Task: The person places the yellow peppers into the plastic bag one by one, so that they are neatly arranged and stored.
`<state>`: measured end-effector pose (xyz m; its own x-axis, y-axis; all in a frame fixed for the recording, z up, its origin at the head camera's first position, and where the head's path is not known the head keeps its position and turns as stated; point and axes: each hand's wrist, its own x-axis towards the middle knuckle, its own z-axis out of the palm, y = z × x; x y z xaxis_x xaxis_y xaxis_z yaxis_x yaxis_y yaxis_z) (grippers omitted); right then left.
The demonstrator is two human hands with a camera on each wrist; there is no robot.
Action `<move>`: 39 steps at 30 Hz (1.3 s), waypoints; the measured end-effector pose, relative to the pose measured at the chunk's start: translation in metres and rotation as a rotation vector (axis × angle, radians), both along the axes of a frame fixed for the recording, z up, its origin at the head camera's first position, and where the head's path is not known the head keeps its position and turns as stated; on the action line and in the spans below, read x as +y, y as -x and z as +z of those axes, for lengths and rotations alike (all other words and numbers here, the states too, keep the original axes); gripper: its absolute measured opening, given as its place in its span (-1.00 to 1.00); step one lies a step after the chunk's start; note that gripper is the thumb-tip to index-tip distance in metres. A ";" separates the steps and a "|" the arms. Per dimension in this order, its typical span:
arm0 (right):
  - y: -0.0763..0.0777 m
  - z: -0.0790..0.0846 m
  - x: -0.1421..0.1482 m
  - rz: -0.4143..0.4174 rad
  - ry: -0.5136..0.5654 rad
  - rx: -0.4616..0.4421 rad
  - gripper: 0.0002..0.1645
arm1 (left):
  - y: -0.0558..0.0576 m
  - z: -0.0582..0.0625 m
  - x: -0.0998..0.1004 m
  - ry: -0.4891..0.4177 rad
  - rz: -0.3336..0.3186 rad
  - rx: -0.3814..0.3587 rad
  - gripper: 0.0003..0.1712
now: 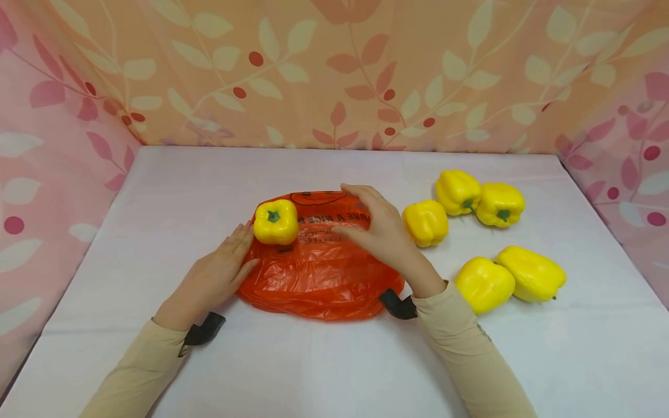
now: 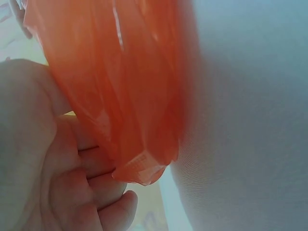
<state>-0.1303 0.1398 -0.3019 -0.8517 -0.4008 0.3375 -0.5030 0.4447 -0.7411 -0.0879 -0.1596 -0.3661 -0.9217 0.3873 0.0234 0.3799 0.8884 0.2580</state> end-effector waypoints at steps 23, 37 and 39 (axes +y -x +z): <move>-0.031 0.003 0.070 -0.234 0.088 0.055 -0.26 | 0.000 -0.005 -0.001 -0.031 0.009 -0.025 -0.22; -0.055 0.002 0.118 -0.433 0.183 0.106 -0.31 | 0.003 -0.003 -0.001 -0.018 0.016 -0.042 -0.21; -0.058 0.001 0.125 -0.483 0.164 0.104 -0.30 | 0.003 -0.003 -0.001 -0.018 0.018 -0.042 -0.21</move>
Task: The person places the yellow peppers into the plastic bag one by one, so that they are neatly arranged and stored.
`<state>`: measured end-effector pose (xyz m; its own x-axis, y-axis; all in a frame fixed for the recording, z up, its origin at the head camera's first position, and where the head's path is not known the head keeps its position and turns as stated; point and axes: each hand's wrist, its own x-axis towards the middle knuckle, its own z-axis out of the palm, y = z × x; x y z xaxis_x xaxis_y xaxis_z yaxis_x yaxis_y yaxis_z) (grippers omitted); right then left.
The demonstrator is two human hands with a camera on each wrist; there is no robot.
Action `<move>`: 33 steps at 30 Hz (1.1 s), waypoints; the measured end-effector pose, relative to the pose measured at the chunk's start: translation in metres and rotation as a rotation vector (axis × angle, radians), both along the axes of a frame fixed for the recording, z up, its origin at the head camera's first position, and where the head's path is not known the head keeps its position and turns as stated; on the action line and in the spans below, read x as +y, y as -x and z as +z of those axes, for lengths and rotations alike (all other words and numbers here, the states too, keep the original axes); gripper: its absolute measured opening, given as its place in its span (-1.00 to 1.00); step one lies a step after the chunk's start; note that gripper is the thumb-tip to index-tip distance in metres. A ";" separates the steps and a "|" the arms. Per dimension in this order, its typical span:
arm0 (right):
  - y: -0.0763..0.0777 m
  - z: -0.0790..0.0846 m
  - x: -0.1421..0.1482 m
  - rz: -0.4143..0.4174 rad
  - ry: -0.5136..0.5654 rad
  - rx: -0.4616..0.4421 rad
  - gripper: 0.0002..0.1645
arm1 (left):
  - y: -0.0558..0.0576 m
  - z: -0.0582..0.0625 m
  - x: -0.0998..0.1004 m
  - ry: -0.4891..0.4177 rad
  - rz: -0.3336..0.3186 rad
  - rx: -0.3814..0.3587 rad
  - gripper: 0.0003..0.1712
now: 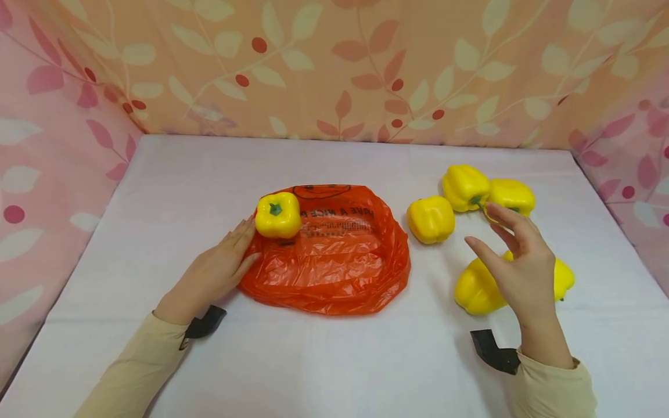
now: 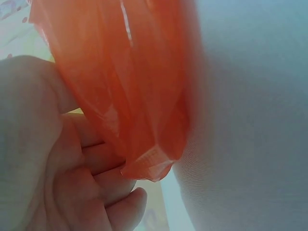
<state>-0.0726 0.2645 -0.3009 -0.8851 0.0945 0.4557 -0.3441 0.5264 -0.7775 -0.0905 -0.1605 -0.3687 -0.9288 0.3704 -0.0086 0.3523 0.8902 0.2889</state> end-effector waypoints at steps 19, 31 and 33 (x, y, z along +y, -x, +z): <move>-0.008 -0.010 0.032 -0.280 0.038 -0.106 -0.30 | 0.000 0.002 0.000 -0.005 -0.002 -0.007 -0.22; -0.006 -0.011 0.057 -0.473 0.172 -0.292 -0.30 | 0.000 0.000 -0.001 -0.008 -0.005 -0.001 -0.22; -0.005 -0.011 0.061 -0.509 0.170 -0.351 -0.29 | 0.001 0.000 -0.001 -0.008 -0.009 0.003 -0.22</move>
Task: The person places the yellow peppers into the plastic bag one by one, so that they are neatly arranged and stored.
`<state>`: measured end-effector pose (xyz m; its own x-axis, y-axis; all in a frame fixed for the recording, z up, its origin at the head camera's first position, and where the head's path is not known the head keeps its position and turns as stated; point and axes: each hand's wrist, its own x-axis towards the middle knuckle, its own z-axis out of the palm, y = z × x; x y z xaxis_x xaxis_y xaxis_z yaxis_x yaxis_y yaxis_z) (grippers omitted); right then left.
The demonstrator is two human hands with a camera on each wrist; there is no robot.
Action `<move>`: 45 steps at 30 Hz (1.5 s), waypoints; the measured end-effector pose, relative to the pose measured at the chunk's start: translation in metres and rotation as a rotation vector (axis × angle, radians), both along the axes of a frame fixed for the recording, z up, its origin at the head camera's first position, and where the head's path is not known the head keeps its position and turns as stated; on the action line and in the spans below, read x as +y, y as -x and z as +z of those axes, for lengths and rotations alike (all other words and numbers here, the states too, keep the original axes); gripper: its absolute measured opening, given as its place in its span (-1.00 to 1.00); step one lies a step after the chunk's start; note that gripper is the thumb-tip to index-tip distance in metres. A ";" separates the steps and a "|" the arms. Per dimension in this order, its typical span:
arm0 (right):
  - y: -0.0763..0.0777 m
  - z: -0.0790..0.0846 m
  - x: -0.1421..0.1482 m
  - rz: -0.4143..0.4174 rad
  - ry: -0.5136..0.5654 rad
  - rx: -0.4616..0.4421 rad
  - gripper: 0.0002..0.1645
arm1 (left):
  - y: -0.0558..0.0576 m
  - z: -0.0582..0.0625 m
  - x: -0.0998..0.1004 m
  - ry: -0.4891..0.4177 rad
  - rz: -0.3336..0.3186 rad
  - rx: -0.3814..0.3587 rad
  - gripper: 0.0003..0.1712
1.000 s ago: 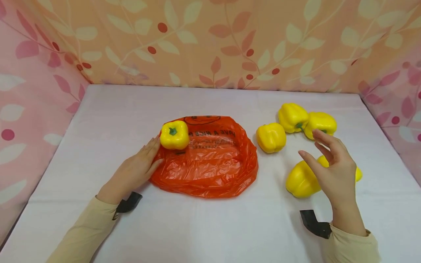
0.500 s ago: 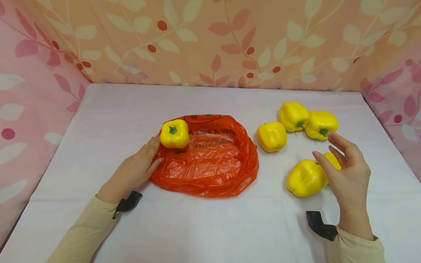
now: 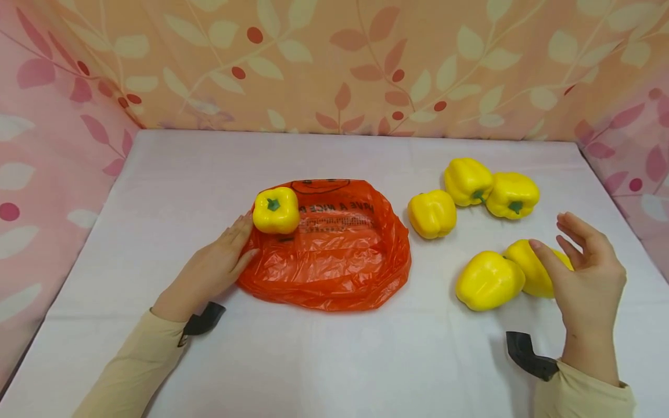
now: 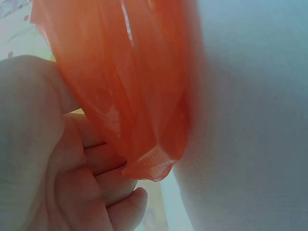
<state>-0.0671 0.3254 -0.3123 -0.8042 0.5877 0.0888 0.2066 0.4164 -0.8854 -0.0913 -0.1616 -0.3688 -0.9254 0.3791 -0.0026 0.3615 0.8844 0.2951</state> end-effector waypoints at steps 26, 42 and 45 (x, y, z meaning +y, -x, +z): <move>-0.004 -0.065 0.097 0.122 -0.271 -0.242 -0.16 | 0.001 0.004 0.000 0.003 -0.008 -0.001 -0.23; -0.007 -0.057 0.089 0.203 -0.241 -0.591 0.09 | 0.001 0.003 0.002 0.007 0.005 -0.027 -0.22; -0.005 -0.060 0.094 0.231 -0.235 -0.651 0.16 | 0.001 0.003 0.001 0.008 0.002 -0.027 -0.23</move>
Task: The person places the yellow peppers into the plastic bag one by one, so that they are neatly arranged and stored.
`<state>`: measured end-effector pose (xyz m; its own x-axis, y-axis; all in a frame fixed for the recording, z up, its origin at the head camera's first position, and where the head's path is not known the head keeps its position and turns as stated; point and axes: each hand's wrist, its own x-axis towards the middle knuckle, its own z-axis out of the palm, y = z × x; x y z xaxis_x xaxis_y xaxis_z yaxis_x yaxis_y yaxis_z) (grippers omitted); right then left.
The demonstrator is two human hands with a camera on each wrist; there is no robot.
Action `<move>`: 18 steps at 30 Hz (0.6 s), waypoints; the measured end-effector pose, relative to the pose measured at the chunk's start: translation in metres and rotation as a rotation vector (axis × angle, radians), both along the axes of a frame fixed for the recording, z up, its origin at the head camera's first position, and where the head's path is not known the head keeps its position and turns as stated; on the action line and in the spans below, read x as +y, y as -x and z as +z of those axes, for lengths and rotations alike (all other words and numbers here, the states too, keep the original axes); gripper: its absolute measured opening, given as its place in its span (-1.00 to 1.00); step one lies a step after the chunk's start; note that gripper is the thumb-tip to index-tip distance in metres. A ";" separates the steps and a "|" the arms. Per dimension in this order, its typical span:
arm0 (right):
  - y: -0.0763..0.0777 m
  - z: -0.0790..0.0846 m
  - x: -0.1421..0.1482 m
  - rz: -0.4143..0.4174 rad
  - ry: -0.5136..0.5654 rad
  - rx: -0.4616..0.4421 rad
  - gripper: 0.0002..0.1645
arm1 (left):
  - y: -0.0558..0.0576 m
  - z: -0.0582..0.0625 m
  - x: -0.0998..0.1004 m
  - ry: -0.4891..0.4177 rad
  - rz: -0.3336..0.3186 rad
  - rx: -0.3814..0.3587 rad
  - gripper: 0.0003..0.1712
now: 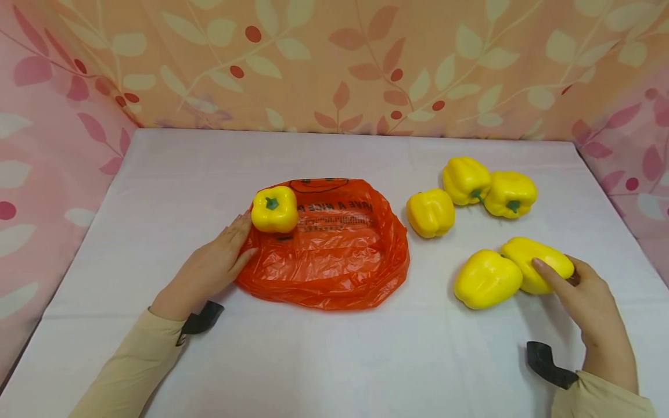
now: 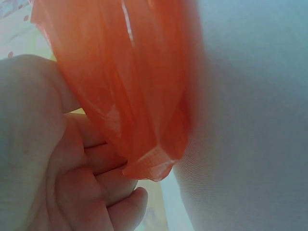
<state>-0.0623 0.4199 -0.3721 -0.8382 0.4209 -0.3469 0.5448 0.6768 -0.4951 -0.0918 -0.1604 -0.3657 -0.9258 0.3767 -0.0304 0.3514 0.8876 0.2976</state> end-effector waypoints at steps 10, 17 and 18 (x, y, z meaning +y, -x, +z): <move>0.004 -0.027 0.026 0.077 -0.009 0.041 0.18 | 0.000 -0.001 0.000 -0.007 -0.001 0.007 -0.22; 0.005 -0.046 0.046 0.179 0.015 0.047 0.26 | 0.001 -0.002 -0.001 -0.001 0.000 0.003 -0.22; 0.006 -0.047 0.046 0.187 0.020 0.056 0.26 | 0.001 -0.002 -0.001 0.000 0.002 0.001 -0.22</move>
